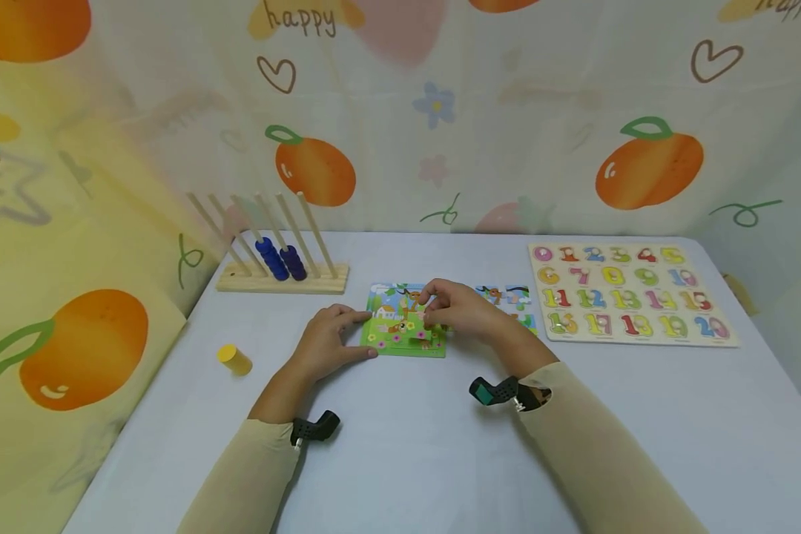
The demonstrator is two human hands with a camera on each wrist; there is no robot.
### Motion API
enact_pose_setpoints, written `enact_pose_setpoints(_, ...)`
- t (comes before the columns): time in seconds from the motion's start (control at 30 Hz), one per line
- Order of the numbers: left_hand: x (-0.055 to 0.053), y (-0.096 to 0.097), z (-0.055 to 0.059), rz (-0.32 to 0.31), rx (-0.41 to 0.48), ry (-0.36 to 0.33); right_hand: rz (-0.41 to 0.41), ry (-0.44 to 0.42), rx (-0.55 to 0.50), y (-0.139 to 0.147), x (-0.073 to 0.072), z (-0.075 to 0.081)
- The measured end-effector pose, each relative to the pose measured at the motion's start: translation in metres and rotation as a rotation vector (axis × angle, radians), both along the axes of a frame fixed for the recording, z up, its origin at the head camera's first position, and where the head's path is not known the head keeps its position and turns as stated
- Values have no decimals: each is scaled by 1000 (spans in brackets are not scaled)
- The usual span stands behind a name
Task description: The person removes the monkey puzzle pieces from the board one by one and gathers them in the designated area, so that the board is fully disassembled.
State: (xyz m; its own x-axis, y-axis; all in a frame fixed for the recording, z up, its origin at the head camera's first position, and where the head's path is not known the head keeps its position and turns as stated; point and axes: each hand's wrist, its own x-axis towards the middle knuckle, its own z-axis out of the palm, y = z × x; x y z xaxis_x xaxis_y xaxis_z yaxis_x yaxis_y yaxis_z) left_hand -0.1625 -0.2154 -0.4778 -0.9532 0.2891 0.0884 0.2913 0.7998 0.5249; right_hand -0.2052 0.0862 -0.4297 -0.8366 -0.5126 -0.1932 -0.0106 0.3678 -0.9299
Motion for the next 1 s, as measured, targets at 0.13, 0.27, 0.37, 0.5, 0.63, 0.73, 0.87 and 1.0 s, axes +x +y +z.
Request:
enact_pose_setpoints(0.13,0,0,0,-3,-1,5,-34,-16,14,13,2,-2)
enact_pose_setpoints(0.27,1,0,1,-4,3,14,-50,-10,23,25,6,-3)
enact_pose_setpoints(0.37,2,0,2,-4,6,18,-56,4,32,32,9,-3)
enact_pose_setpoints(0.5,1,1,2,1,1,8,-49,12,40,42,14,-3)
enact_pose_setpoints(0.63,1,1,3,11,-4,-6,-44,17,50,49,20,-6)
enact_pose_setpoints(0.73,2,2,5,14,-5,-9,-57,26,69,52,24,-6)
enact_pose_setpoints(0.87,2,3,6,17,-9,-16,-71,29,106,55,29,-7)
enact_pose_setpoints(1.0,2,3,4,13,-11,-14,-73,43,121,55,33,-11)
